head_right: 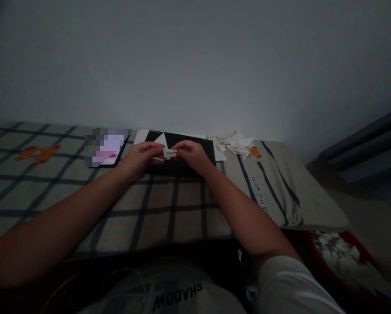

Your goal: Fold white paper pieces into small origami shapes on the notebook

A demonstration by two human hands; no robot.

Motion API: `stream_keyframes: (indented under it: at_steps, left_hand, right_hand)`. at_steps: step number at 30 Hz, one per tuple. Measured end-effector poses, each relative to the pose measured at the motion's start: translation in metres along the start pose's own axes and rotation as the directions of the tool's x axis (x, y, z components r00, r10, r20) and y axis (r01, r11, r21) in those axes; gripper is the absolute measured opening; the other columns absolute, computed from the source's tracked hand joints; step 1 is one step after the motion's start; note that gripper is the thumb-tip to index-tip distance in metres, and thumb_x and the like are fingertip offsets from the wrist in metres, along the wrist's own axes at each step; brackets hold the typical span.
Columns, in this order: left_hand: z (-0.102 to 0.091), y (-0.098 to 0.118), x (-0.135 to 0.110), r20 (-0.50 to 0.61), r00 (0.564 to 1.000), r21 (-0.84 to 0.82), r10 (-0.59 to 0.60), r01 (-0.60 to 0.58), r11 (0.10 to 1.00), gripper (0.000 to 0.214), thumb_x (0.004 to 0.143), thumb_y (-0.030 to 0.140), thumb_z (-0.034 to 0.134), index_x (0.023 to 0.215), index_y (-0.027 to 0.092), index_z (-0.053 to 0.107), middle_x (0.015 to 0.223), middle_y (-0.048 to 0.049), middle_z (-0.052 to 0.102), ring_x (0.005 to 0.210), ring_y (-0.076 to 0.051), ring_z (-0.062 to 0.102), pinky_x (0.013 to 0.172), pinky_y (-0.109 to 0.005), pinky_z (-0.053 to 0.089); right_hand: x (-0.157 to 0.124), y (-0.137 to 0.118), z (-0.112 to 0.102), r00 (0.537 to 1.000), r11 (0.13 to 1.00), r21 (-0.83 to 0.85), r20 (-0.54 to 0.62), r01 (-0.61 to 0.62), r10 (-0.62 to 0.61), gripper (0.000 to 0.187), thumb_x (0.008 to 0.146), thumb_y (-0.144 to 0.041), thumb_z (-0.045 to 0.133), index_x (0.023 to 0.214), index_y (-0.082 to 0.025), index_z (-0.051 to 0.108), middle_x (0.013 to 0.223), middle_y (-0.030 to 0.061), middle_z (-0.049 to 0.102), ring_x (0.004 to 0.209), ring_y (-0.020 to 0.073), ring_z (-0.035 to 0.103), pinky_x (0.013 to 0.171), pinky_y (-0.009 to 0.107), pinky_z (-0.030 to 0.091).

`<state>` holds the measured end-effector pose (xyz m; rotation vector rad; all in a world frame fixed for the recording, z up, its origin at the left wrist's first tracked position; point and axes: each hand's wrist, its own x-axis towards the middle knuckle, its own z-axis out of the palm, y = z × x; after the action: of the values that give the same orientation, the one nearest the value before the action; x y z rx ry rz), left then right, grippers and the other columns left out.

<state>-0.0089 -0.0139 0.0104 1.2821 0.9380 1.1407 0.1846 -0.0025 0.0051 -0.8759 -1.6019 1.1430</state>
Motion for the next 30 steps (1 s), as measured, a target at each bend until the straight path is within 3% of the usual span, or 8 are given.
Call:
stream_keyframes:
  at_steps: [3, 6, 11, 16, 30]
  left_hand:
    - [0.0, 0.0, 0.001, 0.063, 0.991, -0.011, -0.116, 0.117, 0.993, 0.026, 0.073, 0.04, 0.07, 0.083, 0.016, 0.071, 0.075, -0.0058, 0.068, 0.067, -0.013, 0.063, 0.062, -0.025, 0.053]
    - [-0.001, -0.002, 0.002, 0.068, 0.987, 0.061, -0.143, 0.139, 0.988, 0.023, 0.069, 0.038, 0.075, 0.077, 0.017, 0.072, 0.078, -0.0067, 0.07, 0.066, -0.013, 0.063, 0.062, -0.024, 0.052]
    - [-0.004, -0.007, 0.004, 0.028, 0.996, 0.1, -0.087, 0.084, 0.991, 0.022, 0.068, 0.037, 0.076, 0.081, 0.019, 0.073, 0.082, -0.0066, 0.071, 0.065, -0.012, 0.062, 0.065, -0.027, 0.053]
    - [-0.004, -0.006, 0.004, 0.021, 0.998, 0.189, -0.051, 0.046, 0.981, 0.028, 0.07, 0.039, 0.074, 0.087, 0.017, 0.072, 0.08, -0.0067, 0.072, 0.067, -0.013, 0.064, 0.067, -0.027, 0.054]
    - [-0.003, -0.003, 0.0, 0.042, 0.998, 0.294, 0.041, -0.051, 0.955, 0.031, 0.07, 0.04, 0.075, 0.088, 0.014, 0.071, 0.076, -0.0057, 0.072, 0.062, -0.013, 0.064, 0.065, -0.027, 0.054]
  right_hand:
    - [-0.002, -0.002, 0.0, 0.998, 0.991, -0.116, -0.008, 0.063, -0.064, 0.011, 0.074, -0.026, 0.062, 0.083, -0.019, 0.066, 0.076, 0.0004, 0.067, 0.067, 0.0125, 0.062, 0.067, 0.028, 0.048]
    - [-0.004, -0.004, 0.001, 0.996, 0.978, -0.191, 0.005, 0.085, -0.086, 0.012, 0.076, -0.026, 0.06, 0.084, -0.02, 0.068, 0.083, 0.0021, 0.068, 0.072, 0.0137, 0.063, 0.071, 0.03, 0.049]
    - [-0.006, -0.011, 0.002, 0.999, 0.987, -0.152, 0.012, 0.052, -0.051, 0.015, 0.078, -0.029, 0.06, 0.087, -0.021, 0.069, 0.083, 0.002, 0.069, 0.073, 0.0138, 0.063, 0.073, 0.031, 0.05]
    - [-0.003, -0.011, 0.004, 0.998, 0.995, -0.087, 0.029, -0.049, 0.052, 0.03, 0.075, -0.038, 0.065, 0.097, -0.017, 0.068, 0.079, 0.0021, 0.069, 0.066, 0.012, 0.062, 0.068, 0.028, 0.05]
    - [-0.001, 0.0, 0.005, 0.988, 0.988, -0.03, 0.024, -0.151, 0.152, 0.028, 0.071, -0.038, 0.071, 0.086, -0.014, 0.07, 0.072, 0.0024, 0.069, 0.063, 0.0115, 0.061, 0.065, 0.027, 0.049]
